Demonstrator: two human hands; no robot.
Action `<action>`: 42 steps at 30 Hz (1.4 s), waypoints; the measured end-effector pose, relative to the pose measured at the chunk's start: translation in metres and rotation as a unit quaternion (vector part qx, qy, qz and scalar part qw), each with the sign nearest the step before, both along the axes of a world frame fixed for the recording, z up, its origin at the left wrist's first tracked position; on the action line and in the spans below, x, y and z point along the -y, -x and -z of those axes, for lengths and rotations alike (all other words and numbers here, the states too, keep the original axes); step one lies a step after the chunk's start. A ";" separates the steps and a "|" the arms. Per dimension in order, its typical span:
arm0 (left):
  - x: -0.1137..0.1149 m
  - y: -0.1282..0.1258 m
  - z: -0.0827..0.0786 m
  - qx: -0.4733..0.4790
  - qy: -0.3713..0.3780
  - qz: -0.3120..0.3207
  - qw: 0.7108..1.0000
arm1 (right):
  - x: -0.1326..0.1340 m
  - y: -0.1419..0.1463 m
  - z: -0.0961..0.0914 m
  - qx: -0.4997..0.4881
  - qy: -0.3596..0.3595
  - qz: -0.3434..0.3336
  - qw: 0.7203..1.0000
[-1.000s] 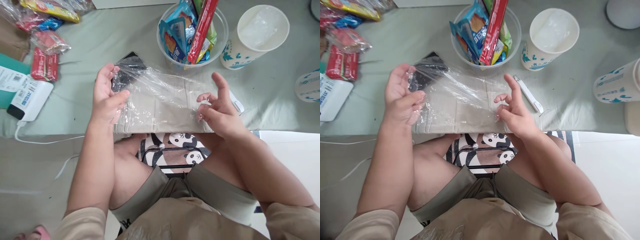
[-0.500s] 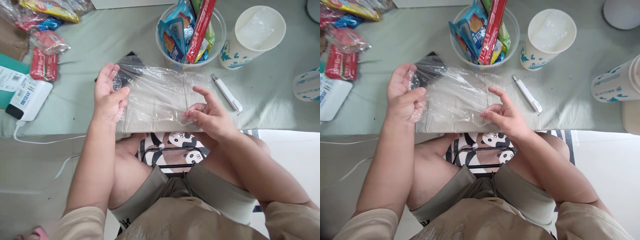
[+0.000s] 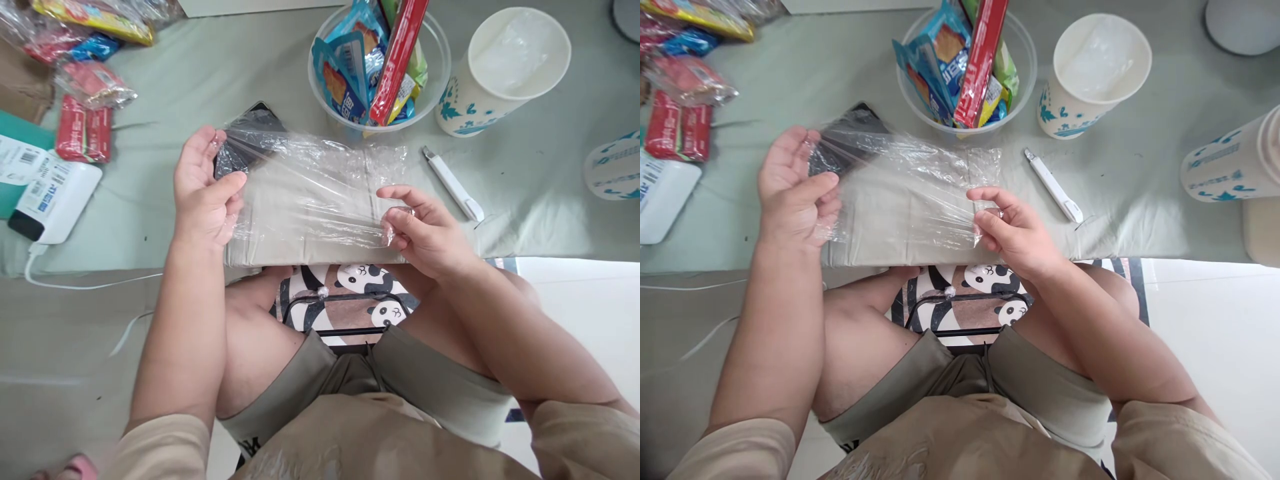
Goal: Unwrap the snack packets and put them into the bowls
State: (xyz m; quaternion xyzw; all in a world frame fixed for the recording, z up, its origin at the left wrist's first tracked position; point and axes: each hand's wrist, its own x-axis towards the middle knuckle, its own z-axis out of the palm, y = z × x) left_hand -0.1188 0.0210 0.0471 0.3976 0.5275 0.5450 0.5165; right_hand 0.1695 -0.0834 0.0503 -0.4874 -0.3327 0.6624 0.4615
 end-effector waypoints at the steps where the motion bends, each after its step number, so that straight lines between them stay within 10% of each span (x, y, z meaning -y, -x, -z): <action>1: -0.001 0.001 0.001 -0.001 -0.003 0.004 1.000 | 0.000 0.000 0.000 0.004 -0.002 0.000 1.000; 11: -0.001 0.003 0.004 -0.006 0.001 0.027 1.000 | -0.002 0.006 0.004 0.010 -0.030 0.109 0.994; 42: -0.033 0.044 0.056 -0.049 -0.049 0.127 0.989 | 0.003 0.006 0.000 -0.011 0.060 0.027 0.998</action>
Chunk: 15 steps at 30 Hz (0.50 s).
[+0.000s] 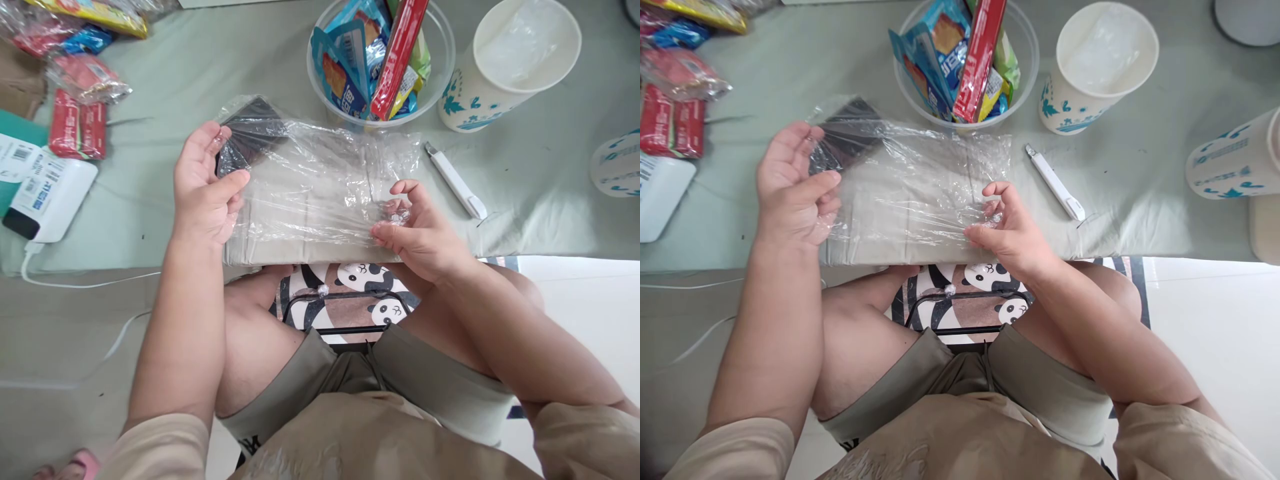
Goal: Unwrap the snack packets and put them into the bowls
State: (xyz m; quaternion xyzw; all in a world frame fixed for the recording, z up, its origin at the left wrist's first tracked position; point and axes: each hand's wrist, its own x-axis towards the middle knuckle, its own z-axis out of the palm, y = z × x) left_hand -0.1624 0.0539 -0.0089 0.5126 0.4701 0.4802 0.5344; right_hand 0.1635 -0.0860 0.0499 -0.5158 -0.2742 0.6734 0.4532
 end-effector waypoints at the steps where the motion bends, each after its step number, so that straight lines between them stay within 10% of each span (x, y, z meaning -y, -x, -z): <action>1: 0.000 0.001 0.000 -0.004 0.000 0.000 1.000 | 0.000 -0.001 0.000 0.007 -0.004 -0.007 1.000; 15: 0.002 -0.002 0.001 -0.039 -0.005 -0.004 0.999 | 0.002 -0.001 -0.003 -0.004 -0.030 -0.073 0.997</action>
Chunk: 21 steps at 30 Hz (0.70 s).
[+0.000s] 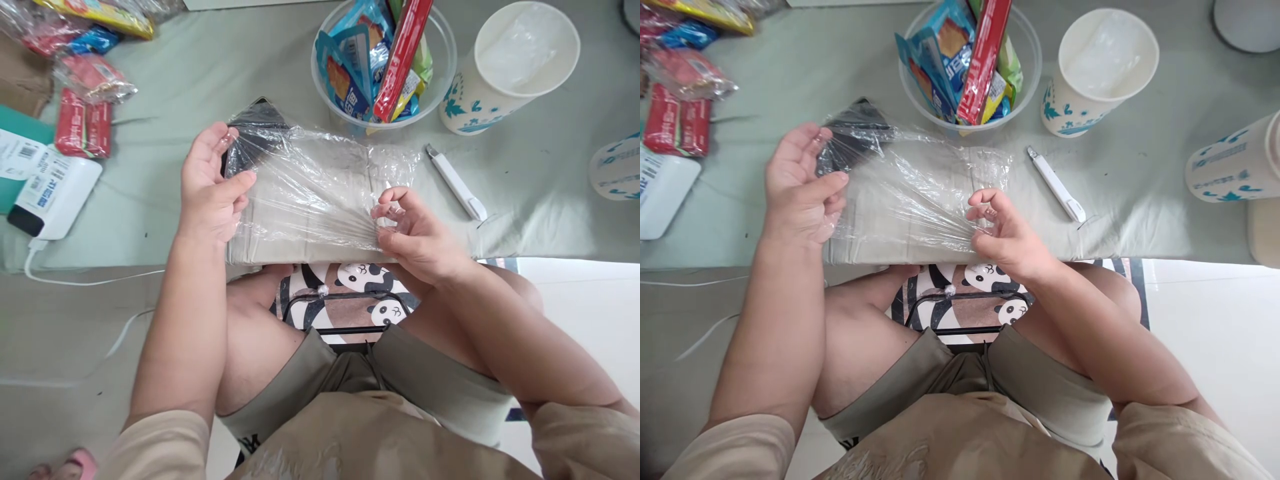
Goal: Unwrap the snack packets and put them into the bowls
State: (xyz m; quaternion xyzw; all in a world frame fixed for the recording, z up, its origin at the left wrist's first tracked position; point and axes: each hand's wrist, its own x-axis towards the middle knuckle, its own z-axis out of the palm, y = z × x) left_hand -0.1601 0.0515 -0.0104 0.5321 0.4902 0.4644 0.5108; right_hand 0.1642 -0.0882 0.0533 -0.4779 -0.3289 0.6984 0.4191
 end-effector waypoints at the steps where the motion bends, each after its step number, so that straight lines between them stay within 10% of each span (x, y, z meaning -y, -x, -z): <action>1: -0.001 0.000 0.001 -0.001 -0.002 -0.003 1.000 | 0.000 -0.001 -0.002 0.007 0.009 -0.008 1.000; 9: -0.009 0.012 0.008 -0.001 -0.010 -0.018 1.000 | -0.002 -0.010 0.000 0.145 -0.009 0.055 0.988; 21: 0.000 -0.003 0.000 0.004 0.005 -0.015 1.000 | -0.005 -0.001 0.008 0.031 -0.042 0.110 0.993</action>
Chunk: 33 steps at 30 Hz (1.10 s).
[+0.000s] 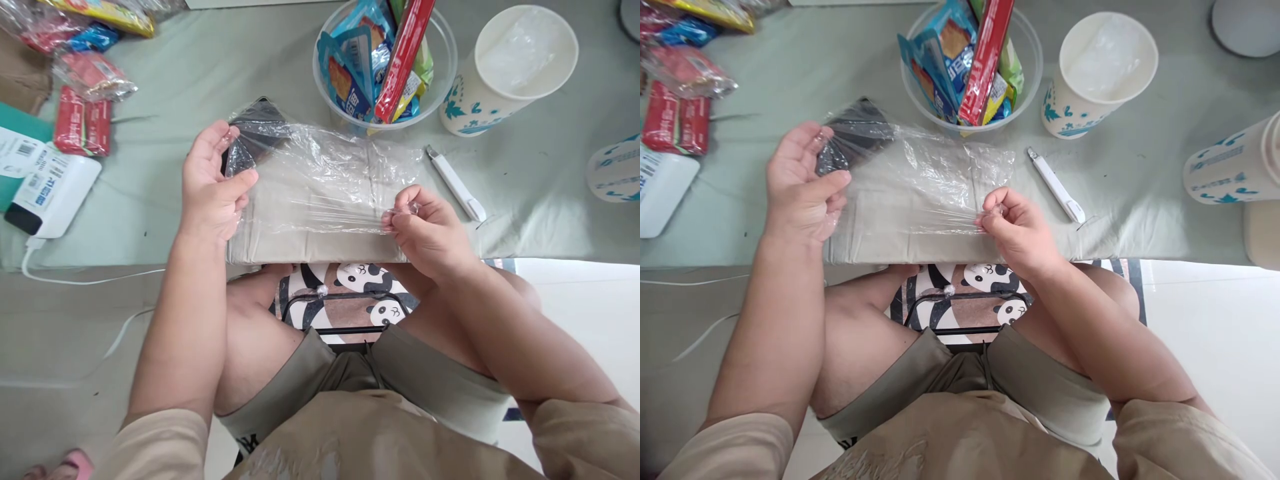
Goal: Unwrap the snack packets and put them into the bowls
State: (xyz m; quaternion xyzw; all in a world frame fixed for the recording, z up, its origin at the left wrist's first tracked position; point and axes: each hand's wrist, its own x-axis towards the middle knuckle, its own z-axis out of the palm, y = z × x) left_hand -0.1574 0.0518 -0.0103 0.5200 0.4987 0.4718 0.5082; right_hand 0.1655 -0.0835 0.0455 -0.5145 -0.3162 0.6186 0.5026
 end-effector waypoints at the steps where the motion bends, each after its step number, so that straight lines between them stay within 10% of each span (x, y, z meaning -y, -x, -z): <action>1: 0.001 -0.001 0.000 0.001 -0.005 0.004 1.000 | 0.000 0.000 0.000 -0.002 -0.006 0.001 1.000; 33: 0.003 -0.002 -0.006 -0.041 -0.011 -0.050 0.998 | 0.001 -0.012 -0.003 0.043 0.072 -0.051 0.995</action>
